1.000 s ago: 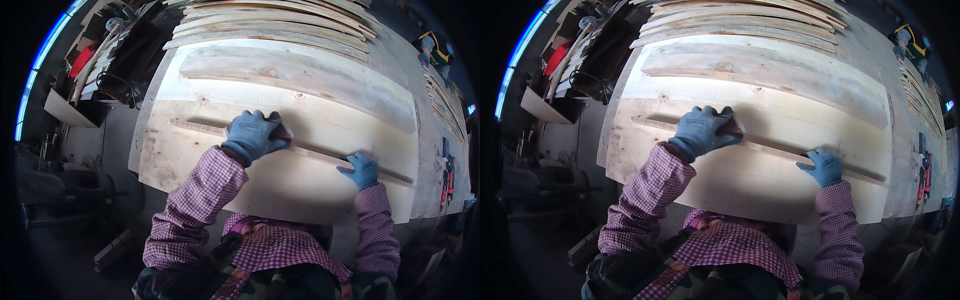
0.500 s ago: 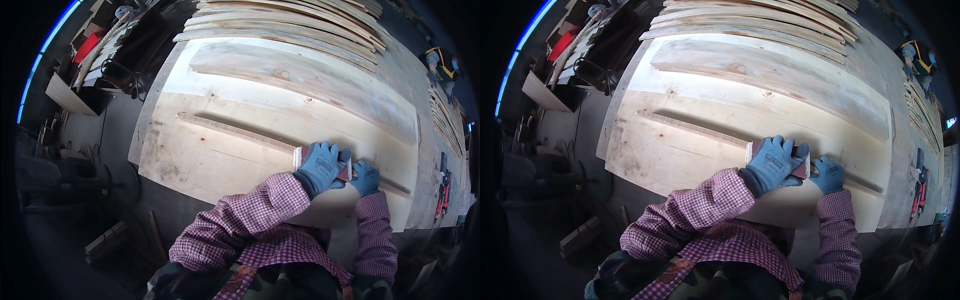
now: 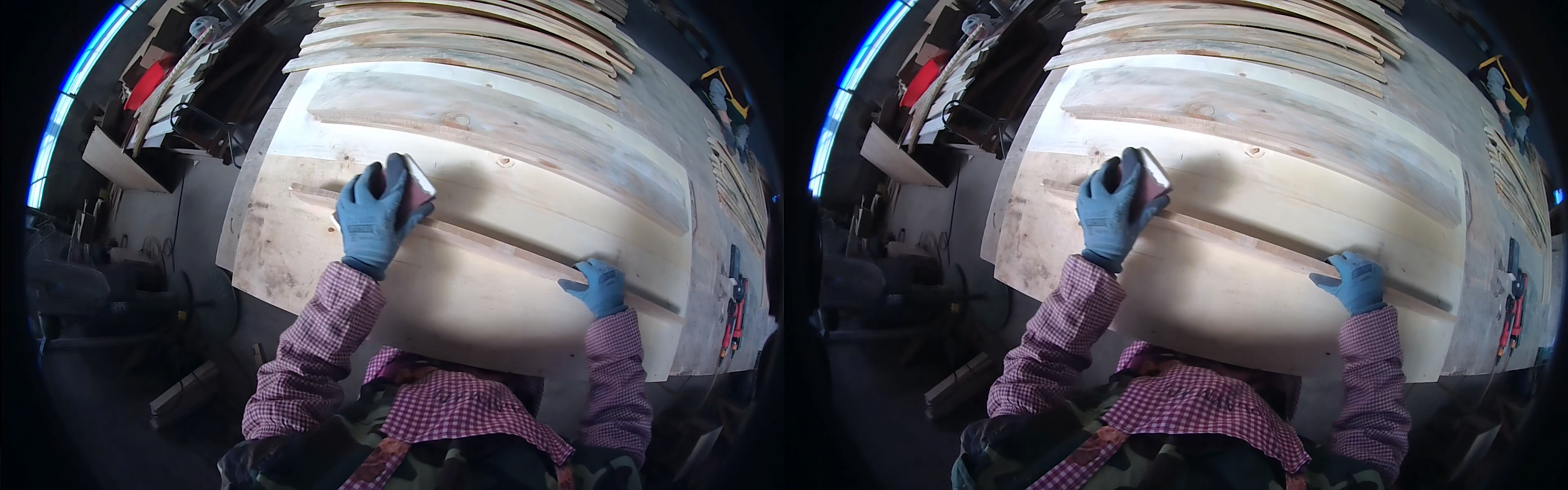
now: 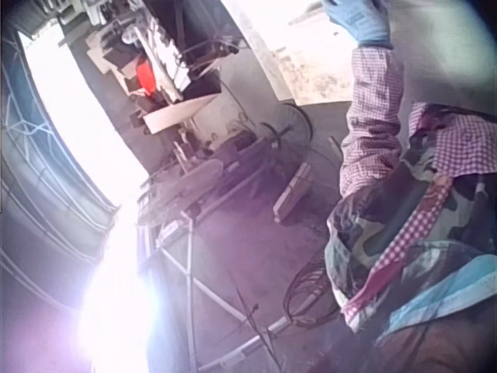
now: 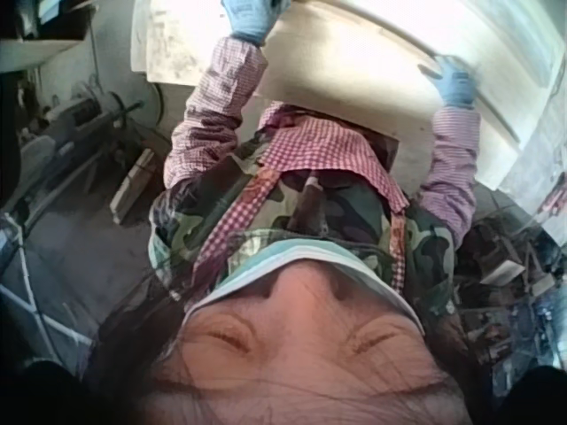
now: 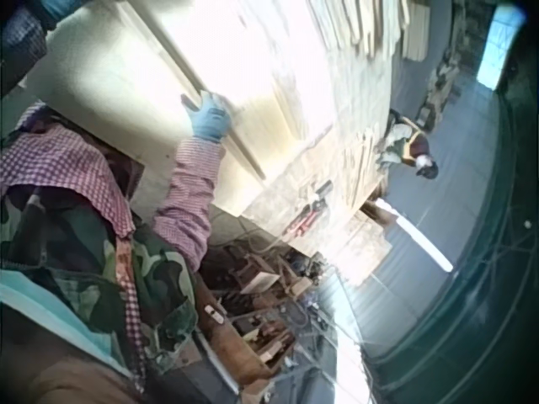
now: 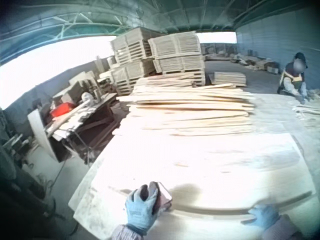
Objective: The person sands a wooden plank on a workbench using a sanding block. They repeatedly rub the surface and edges of the plank with the sanding block, occasionally repositioning the plank to access different areas.
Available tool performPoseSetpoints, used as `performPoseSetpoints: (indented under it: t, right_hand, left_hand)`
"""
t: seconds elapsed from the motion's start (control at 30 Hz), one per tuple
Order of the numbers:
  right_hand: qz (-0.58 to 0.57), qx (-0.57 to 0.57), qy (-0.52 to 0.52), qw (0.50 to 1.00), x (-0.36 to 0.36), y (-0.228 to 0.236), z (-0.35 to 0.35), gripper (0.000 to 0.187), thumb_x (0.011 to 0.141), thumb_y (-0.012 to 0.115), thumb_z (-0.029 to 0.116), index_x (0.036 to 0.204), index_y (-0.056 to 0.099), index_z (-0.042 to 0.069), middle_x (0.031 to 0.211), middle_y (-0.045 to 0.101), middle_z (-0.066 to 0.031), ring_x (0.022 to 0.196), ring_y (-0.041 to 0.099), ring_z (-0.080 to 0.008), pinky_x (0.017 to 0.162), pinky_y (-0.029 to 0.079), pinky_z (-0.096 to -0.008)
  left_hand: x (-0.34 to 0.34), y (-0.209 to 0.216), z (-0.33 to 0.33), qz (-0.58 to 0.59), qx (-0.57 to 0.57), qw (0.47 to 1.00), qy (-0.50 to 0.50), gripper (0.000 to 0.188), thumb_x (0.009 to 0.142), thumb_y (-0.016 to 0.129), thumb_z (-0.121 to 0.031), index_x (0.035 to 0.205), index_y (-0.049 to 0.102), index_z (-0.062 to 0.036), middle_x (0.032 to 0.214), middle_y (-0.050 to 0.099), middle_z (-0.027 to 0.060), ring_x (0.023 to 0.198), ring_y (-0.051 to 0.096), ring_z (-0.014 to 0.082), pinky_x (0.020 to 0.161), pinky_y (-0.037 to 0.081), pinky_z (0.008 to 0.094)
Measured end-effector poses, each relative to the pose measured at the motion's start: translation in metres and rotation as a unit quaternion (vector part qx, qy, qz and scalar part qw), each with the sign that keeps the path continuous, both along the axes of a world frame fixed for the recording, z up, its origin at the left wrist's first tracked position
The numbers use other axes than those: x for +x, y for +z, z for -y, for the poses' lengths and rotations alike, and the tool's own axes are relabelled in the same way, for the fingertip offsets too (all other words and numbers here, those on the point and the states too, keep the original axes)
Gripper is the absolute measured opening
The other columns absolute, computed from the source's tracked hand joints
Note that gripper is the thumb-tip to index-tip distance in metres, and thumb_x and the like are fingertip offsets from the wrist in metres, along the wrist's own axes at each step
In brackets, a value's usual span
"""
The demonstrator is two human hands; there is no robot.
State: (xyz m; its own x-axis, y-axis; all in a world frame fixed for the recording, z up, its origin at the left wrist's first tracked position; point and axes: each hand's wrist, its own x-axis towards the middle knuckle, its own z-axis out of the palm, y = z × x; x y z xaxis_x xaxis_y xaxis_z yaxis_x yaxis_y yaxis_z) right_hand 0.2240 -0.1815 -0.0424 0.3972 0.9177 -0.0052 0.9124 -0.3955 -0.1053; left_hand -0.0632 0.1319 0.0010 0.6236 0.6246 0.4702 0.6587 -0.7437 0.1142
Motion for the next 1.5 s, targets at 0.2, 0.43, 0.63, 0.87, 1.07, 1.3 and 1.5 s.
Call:
performPoseSetpoints:
  t: [0.2, 0.43, 0.63, 0.87, 1.07, 1.3, 1.5]
  right_hand:
    - [0.035, 0.062, 0.071, 0.995, 0.010, -0.010, 0.011, 0.038, 0.076, 0.078, 0.049, 0.085, 0.069, 0.013, 0.081, 0.065, -0.0060, 0.074, 0.065, -0.0282, 0.067, 0.052, -0.0433]
    - [-0.010, 0.043, 0.030, 0.999, 0.020, -0.007, 0.004, 0.048, 0.072, 0.081, 0.053, 0.085, 0.068, 0.010, 0.084, 0.066, -0.0075, 0.076, 0.065, -0.0280, 0.068, 0.052, -0.0419]
    - [0.012, 0.046, 0.071, 0.996, 0.029, -0.017, -0.001, 0.053, 0.070, 0.080, 0.058, 0.085, 0.068, 0.009, 0.086, 0.067, -0.0088, 0.081, 0.064, -0.0303, 0.072, 0.052, -0.0437]
    - [0.016, 0.013, 0.083, 0.996, 0.051, -0.027, 0.007, 0.059, 0.066, 0.080, 0.062, 0.086, 0.066, 0.008, 0.084, 0.066, -0.0114, 0.079, 0.065, -0.0319, 0.069, 0.051, -0.0448]
    - [0.022, 0.060, 0.088, 0.994, 0.052, -0.027, 0.008, 0.059, 0.066, 0.080, 0.061, 0.086, 0.066, 0.008, 0.086, 0.067, -0.0115, 0.080, 0.065, -0.0332, 0.069, 0.050, -0.0457]
    - [0.017, 0.012, 0.023, 1.000, 0.041, -0.021, -0.009, 0.048, 0.072, 0.082, 0.045, 0.098, 0.067, 0.007, 0.090, 0.069, -0.0138, 0.086, 0.066, -0.0344, 0.076, 0.051, -0.0469]
    - [0.042, 0.155, -0.017, 0.987, 0.037, -0.044, -0.008, 0.034, 0.087, 0.071, 0.032, 0.115, 0.069, 0.013, 0.095, 0.069, -0.0065, 0.091, 0.065, -0.0291, 0.081, 0.048, -0.0446]
  left_hand:
    - [0.093, -0.036, 0.157, 0.011, -0.094, 0.951, -0.296, 0.072, 0.085, 0.065, -0.060, 0.143, 0.052, -0.0184, 0.145, 0.045, 0.0207, 0.130, 0.046, 0.0410, 0.109, 0.039, 0.0555]
    - [-0.020, -0.023, -0.013, 0.046, 0.048, 0.989, -0.130, 0.069, 0.077, 0.079, -0.048, 0.139, 0.059, -0.0267, 0.135, 0.056, 0.0129, 0.119, 0.055, 0.0361, 0.099, 0.046, 0.0505]
    - [-0.096, -0.015, -0.126, 0.083, 0.024, 0.980, 0.180, 0.079, 0.083, 0.080, -0.040, 0.144, 0.048, -0.0021, 0.114, 0.066, 0.0203, 0.101, 0.065, 0.0361, 0.088, 0.053, 0.0413]
    - [0.022, -0.037, 0.039, 0.144, -0.042, 0.989, 0.000, 0.076, 0.078, 0.077, -0.053, 0.143, 0.054, -0.0216, 0.136, 0.052, 0.0215, 0.117, 0.053, 0.0391, 0.100, 0.043, 0.0499]
    - [-0.009, -0.027, 0.001, 0.053, -0.018, 0.995, -0.087, 0.066, 0.081, 0.075, -0.043, 0.142, 0.055, -0.0255, 0.137, 0.053, 0.0142, 0.120, 0.054, 0.0340, 0.102, 0.043, 0.0476]
    - [-0.084, -0.007, -0.134, 0.025, -0.153, 0.956, 0.248, 0.077, 0.089, 0.065, -0.058, 0.149, 0.041, -0.0158, 0.123, 0.058, 0.0242, 0.107, 0.060, 0.0388, 0.091, 0.051, 0.0470]
    - [-0.019, -0.021, -0.066, -0.009, -0.122, 0.979, 0.165, 0.082, 0.085, 0.069, -0.056, 0.148, 0.038, -0.0137, 0.118, 0.055, 0.0213, 0.105, 0.055, 0.0382, 0.092, 0.046, 0.0516]
